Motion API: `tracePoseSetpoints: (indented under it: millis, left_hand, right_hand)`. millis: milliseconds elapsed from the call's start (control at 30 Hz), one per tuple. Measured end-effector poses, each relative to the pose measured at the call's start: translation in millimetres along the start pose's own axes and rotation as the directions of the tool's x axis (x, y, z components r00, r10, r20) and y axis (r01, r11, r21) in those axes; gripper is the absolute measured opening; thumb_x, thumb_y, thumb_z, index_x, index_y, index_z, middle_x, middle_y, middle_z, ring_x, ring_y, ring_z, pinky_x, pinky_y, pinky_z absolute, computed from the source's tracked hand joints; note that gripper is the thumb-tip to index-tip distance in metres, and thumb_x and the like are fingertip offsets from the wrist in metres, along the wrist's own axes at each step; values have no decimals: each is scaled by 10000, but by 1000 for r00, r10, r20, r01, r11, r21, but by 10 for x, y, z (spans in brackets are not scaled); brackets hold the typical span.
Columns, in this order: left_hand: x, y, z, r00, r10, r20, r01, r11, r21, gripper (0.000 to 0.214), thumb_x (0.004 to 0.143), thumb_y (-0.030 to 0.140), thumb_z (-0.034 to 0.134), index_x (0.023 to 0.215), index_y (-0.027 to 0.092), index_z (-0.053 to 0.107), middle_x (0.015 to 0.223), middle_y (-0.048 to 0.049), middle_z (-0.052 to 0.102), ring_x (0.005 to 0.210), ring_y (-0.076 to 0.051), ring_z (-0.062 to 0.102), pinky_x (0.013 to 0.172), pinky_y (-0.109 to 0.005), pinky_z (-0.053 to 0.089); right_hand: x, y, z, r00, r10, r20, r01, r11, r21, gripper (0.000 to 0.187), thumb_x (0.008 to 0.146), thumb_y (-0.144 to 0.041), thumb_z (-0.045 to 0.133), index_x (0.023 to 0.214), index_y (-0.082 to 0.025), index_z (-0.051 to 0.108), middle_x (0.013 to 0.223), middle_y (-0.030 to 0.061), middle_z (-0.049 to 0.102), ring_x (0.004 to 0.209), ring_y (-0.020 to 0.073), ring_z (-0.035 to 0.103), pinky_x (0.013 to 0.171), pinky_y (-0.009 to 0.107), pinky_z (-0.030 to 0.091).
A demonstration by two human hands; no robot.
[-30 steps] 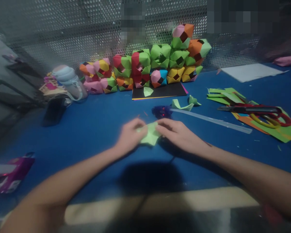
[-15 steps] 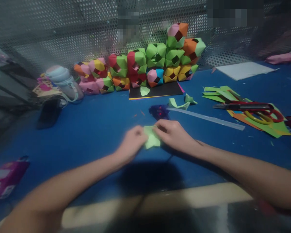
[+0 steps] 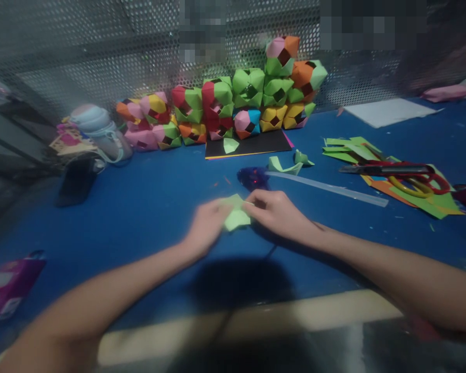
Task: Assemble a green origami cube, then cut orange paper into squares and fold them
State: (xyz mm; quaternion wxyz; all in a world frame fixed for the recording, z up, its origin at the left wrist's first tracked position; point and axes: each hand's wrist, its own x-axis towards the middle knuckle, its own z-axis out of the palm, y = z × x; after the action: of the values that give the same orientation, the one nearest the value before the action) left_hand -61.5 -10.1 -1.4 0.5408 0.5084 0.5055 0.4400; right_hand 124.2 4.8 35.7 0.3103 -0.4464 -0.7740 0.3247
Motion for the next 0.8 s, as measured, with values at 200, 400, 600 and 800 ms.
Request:
tracePoseSetpoints:
  millis: [200, 400, 600, 800]
  left_hand:
    - [26, 24, 35, 999, 19, -36, -22, 994, -103, 365, 798, 444, 697, 1027, 166, 760, 1047, -105, 734, 887, -187, 656, 787, -300, 513]
    - [34, 20, 30, 1000, -16, 9, 18, 984, -176, 324, 768, 411, 729, 989, 176, 763, 1033, -102, 737, 874, -187, 663, 802, -306, 511]
    - [27, 24, 15, 1000, 16, -3, -16, 1000, -3, 256, 746, 354, 746, 918, 164, 761, 883, -61, 743, 753, -161, 644, 696, -279, 488]
    - [119, 33, -25, 996, 14, -90, -22, 996, -89, 300, 730, 351, 744, 951, 148, 754, 872, -73, 742, 710, -152, 648, 630, -259, 493]
  right_hand:
    - [19, 7, 4, 999, 7, -38, -5, 999, 32, 175, 829, -209, 535, 678, -160, 608, 647, 12, 648, 604, 121, 551, 582, 242, 387]
    - [17, 23, 4, 998, -33, -52, 36, 998, 44, 190, 827, -198, 534, 663, -151, 618, 638, 12, 653, 593, 113, 551, 575, 236, 385]
    - [23, -8, -39, 999, -47, -20, 47, 999, 0, 205, 850, -238, 560, 705, -152, 677, 661, 21, 692, 603, 121, 581, 582, 240, 400]
    - [69, -31, -343, 986, -8, 168, 27, 994, -109, 293, 900, -281, 500, 673, -178, 655, 570, 4, 654, 513, 122, 575, 526, 253, 390]
